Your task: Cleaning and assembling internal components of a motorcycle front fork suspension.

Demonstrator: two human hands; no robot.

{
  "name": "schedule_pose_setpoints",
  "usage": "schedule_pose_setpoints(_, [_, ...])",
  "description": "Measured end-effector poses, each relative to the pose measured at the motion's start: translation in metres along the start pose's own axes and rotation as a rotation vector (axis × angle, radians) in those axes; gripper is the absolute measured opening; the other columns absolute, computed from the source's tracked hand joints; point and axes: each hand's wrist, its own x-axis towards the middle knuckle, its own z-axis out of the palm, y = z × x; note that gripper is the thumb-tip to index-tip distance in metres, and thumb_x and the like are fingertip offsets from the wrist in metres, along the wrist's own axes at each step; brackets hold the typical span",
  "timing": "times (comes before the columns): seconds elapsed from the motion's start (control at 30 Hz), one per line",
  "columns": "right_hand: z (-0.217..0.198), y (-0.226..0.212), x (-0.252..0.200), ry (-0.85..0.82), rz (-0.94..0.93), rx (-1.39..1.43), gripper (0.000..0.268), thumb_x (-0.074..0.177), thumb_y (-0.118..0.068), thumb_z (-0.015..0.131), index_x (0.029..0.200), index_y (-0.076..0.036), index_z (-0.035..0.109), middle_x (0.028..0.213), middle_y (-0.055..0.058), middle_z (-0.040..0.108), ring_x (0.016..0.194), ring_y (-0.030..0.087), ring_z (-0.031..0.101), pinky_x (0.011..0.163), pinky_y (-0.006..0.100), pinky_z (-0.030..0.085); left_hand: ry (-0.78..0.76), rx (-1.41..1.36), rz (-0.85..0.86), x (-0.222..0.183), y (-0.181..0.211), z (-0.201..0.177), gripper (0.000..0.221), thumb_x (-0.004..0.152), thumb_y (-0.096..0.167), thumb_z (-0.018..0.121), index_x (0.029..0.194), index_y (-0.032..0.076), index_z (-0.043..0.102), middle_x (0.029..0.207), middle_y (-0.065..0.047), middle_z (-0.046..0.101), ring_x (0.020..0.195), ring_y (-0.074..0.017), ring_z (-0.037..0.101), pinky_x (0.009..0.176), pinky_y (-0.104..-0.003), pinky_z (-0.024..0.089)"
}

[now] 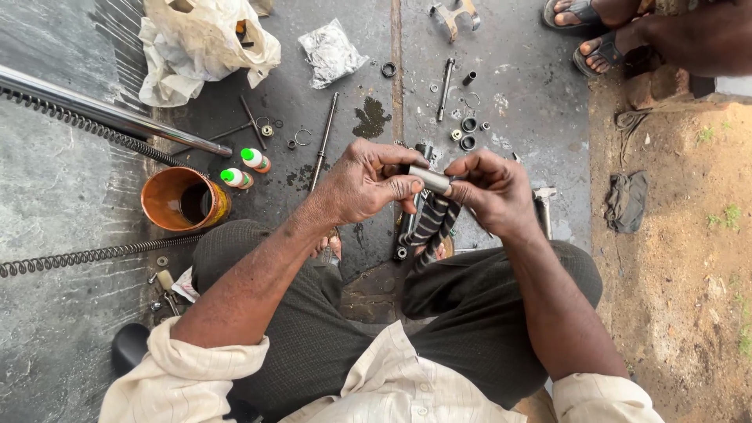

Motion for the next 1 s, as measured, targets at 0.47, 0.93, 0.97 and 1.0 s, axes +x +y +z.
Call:
schedule_pose_setpoints(0.47, [0.014,0.017,0.006,0.111,0.326,0.700,0.016,0.091,0.003,0.076,0.106,0.003,0.072,0.095,0.014,0.074,0.082,0.019,0.073,0.071,0.028,0.063,0.119,0.336,0.132,0.007,-0.013,0.004,0.022,0.096,0.008,0.072,0.116,-0.001,0.072,0.087,-0.011,0.079,0.070,-0.0098,0.074,0.059,-0.026,0.064])
schedule_pose_setpoints(0.93, [0.031,-0.010,0.005,0.247,-0.649,-0.795,0.028,0.099,0.001,0.066,0.126,-0.007,0.067,0.120,0.014,0.065,0.106,0.027,0.069,0.083,0.035,0.061,0.144,-0.644,-0.324,0.004,-0.017,-0.006,0.029,0.099,0.020,0.067,0.110,-0.007,0.072,0.086,-0.020,0.076,0.068,-0.0162,0.072,0.057,-0.031,0.065])
schedule_pose_setpoints(0.97, [0.027,0.001,0.006,0.228,-0.627,-0.739,0.023,0.099,-0.002,0.066,0.121,-0.008,0.068,0.116,0.013,0.067,0.103,0.025,0.071,0.082,0.032,0.062,0.147,-0.643,-0.307,0.003,-0.019,-0.005,0.027,0.097,0.016,0.068,0.111,-0.008,0.071,0.088,-0.019,0.076,0.070,-0.0166,0.073,0.059,-0.031,0.066])
schedule_pose_setpoints(1.0, [0.023,0.012,0.008,0.209,-0.605,-0.683,0.017,0.099,-0.005,0.066,0.116,-0.008,0.068,0.113,0.013,0.070,0.101,0.023,0.073,0.081,0.029,0.063,0.149,-0.641,-0.290,0.003,-0.020,-0.005,0.025,0.096,0.011,0.070,0.111,-0.009,0.070,0.090,-0.018,0.076,0.072,-0.0170,0.074,0.061,-0.031,0.066])
